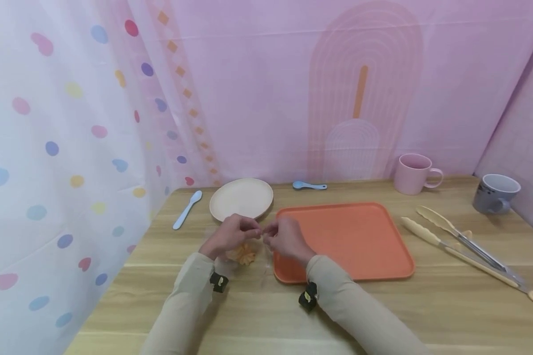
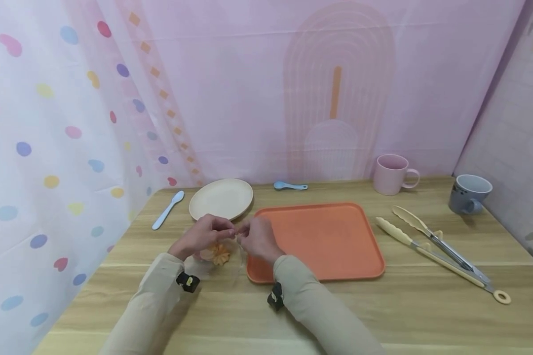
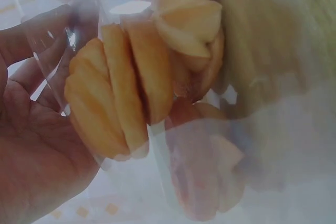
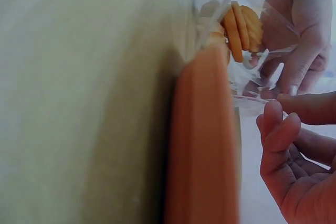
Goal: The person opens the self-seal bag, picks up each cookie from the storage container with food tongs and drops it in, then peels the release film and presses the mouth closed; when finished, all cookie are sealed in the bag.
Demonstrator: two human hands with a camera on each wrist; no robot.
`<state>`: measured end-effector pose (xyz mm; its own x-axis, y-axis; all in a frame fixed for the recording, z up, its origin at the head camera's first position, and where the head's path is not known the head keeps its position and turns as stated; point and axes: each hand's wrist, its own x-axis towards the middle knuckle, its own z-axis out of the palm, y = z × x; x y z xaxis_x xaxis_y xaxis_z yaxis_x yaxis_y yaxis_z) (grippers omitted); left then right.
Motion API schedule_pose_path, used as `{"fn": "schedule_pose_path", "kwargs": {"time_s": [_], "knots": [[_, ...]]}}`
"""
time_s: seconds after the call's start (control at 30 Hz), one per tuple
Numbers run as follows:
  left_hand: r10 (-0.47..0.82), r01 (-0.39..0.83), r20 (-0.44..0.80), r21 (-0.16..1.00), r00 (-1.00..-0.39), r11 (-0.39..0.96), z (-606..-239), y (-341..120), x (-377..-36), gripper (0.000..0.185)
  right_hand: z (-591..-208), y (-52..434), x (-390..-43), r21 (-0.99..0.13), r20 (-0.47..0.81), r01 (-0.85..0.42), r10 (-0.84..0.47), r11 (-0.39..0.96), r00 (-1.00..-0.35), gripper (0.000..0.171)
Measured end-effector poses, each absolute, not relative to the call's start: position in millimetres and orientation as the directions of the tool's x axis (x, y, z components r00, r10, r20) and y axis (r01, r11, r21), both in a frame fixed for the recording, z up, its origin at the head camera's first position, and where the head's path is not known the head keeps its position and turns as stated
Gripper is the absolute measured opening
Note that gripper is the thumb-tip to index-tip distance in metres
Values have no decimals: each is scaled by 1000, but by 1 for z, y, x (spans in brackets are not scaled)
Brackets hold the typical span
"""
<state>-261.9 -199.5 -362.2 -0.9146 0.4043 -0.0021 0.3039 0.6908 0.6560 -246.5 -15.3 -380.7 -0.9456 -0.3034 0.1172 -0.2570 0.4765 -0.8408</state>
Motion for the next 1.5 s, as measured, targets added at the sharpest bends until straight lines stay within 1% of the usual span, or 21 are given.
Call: {"fn": "schedule_pose_path", "kwargs": {"time_s": [0.1, 0.37, 0.5, 0.63, 0.77, 0.9, 1.0, 1.13, 1.3, 1.4, 1.5], "knots": [[406, 287, -18, 680, -914, 675, -362, -200, -261, 13, -381, -16, -246, -856, 92, -227, -296, 464, -951, 14], [426, 282, -13, 730, -905, 622, -365, -202, -262, 16, -381, -17, -245, -864, 95, -214, -270, 456, -958, 9], [440, 288, -9, 744, -898, 603, -366, -204, -263, 17, -381, -18, -245, -864, 87, -191, -235, 466, -968, 12], [443, 289, -11, 745, -896, 602, -367, -205, -262, 17, -381, -21, -246, -858, 96, -185, -204, 480, -974, 13], [432, 282, -7, 748, -902, 601, -367, -205, -262, 17, -381, -23, -246, -842, 139, -213, -181, 496, -974, 13], [420, 276, -3, 749, -907, 603, -368, -204, -261, 16, -380, -23, -245, -787, 217, -285, -187, 548, -958, 14], [415, 280, 3, 741, -910, 610, -368, -204, -260, 17, -379, -23, -245, -691, 277, -364, -237, 624, -931, 20], [405, 291, 23, 731, -914, 617, -368, -204, -259, 18, -377, -22, -246, -597, 297, -427, -307, 679, -904, 23], [414, 310, 35, 722, -909, 619, -367, -201, -258, 16, -376, -20, -249, -581, 293, -426, -311, 693, -904, 20], [420, 320, 46, 723, -906, 612, -365, -199, -258, 14, -378, -18, -249, -545, 353, -471, -321, 693, -879, 20], [394, 289, 37, 743, -918, 604, -365, -200, -256, 15, -379, -15, -250, -525, 400, -496, -313, 692, -861, 23]]}}
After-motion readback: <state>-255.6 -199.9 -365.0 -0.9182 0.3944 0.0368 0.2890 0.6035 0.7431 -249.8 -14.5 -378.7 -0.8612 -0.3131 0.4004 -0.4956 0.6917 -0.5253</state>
